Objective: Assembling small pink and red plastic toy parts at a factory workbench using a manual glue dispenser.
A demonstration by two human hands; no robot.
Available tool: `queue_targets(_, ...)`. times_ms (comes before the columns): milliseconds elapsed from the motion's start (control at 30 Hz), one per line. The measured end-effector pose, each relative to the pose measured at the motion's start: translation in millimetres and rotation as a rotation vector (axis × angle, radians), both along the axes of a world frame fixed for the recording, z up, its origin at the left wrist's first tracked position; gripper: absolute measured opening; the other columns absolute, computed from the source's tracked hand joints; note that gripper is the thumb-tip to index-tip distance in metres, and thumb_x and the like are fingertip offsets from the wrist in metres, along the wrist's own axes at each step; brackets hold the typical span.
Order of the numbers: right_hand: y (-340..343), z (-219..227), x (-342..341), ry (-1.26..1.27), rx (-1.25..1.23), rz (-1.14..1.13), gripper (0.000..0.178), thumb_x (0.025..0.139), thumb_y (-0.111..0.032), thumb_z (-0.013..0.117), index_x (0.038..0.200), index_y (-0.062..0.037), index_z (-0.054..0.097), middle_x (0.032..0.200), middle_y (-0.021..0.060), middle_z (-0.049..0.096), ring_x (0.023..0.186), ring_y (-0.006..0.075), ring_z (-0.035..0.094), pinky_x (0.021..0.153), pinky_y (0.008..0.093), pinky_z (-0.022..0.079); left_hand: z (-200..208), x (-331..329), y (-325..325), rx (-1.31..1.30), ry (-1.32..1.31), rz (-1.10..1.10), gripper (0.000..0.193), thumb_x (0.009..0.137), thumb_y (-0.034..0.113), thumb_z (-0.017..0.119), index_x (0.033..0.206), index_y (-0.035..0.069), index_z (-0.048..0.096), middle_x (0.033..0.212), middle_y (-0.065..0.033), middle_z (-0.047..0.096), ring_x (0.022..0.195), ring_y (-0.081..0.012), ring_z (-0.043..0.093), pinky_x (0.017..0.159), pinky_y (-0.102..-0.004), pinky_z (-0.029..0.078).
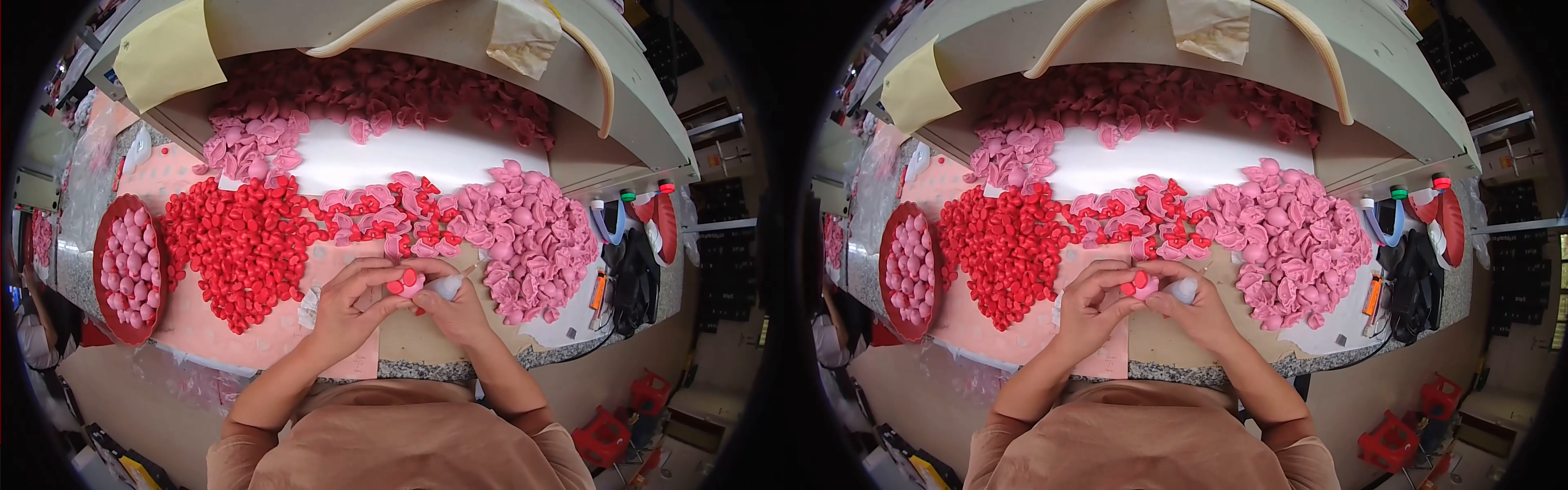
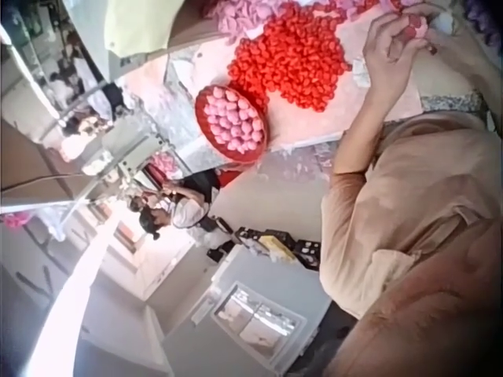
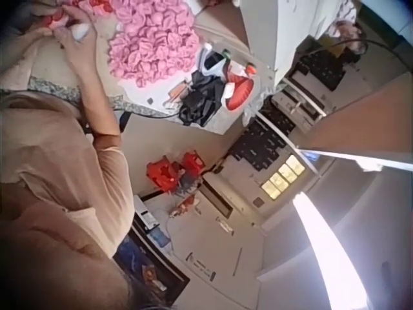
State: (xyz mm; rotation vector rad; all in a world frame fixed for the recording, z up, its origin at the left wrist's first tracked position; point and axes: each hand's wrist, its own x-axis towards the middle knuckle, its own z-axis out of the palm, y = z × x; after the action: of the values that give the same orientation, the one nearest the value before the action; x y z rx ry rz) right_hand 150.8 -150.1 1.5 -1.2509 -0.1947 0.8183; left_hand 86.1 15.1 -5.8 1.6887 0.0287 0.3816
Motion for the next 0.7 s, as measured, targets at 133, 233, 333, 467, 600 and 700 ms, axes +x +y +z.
queue_targets(133,1.4,10.0,0.2,-0.145,-0.075,0.031,0.037,0.082,-0.006,0.063,0.118,-0.0038,0.054,0.099,-0.0003,0.058,0.086,0.0053,0.053,0.074,0.0202,0.044,7.1,-0.8,1.9,0.002,0.031,-0.033,0.032,0.071,0.008,0.074,0.101,0.005,0.063,0.1,-0.0103,0.06,0.092,-0.0204,0.06,0.076,-0.0294,0.049)
queue_targets(233,1.2,4.5,-6.3,-0.107,-0.028,-0.022,0.036,0.082,-0.003,0.063,0.117,-0.0027,0.054,0.104,0.0013,0.057,0.092,0.0072,0.054,0.079,0.0219,0.044,9.2,-1.5,0.8,-0.014,0.026,-0.039,0.032,0.071,0.008,0.074,0.101,0.005,0.063,0.1,-0.0101,0.06,0.092,-0.0203,0.06,0.077,-0.0295,0.049)
queue_targets(333,4.2,0.8,-8.9,-0.198,-0.051,-0.05,0.035,0.083,-0.003,0.062,0.117,-0.002,0.054,0.107,0.003,0.057,0.093,0.0076,0.053,0.08,0.0221,0.044,9.4,-0.1,4.5,-0.037,0.028,-0.051,0.032,0.072,0.008,0.074,0.101,0.005,0.062,0.1,-0.01,0.06,0.092,-0.0203,0.06,0.077,-0.0294,0.048)
queue_targets(467,9.8,-1.0,-12.3,-0.192,0.034,-0.091,0.034,0.083,-0.003,0.061,0.116,-0.0007,0.054,0.109,0.0042,0.056,0.095,0.0088,0.053,0.082,0.0232,0.043,9.5,-1.7,7.1,-0.069,0.021,-0.056,0.032,0.072,0.009,0.074,0.101,0.005,0.062,0.099,-0.0097,0.06,0.091,-0.0202,0.06,0.077,-0.0297,0.048)
queue_targets(600,7.7,-3.3,-15.7,-0.18,0.057,-0.092,0.032,0.083,-0.003,0.061,0.114,0.0002,0.054,0.11,0.0053,0.055,0.096,0.0102,0.053,0.083,0.0242,0.044,9.8,-6.4,6.2,-0.036,-0.011,-0.032,0.033,0.072,0.008,0.074,0.102,0.005,0.062,0.1,-0.0095,0.06,0.091,-0.0202,0.06,0.077,-0.0293,0.048)
queue_targets(700,6.3,-4.9,-15.3,-0.175,0.118,-0.147,0.031,0.083,-0.003,0.061,0.113,0.0002,0.054,0.11,0.0057,0.055,0.096,0.0108,0.053,0.083,0.0244,0.044,7.6,-2.4,2.5,-0.072,0.02,-0.071,0.035,0.071,0.006,0.074,0.103,0.004,0.062,0.1,-0.0095,0.06,0.091,-0.0203,0.059,0.077,-0.028,0.047)
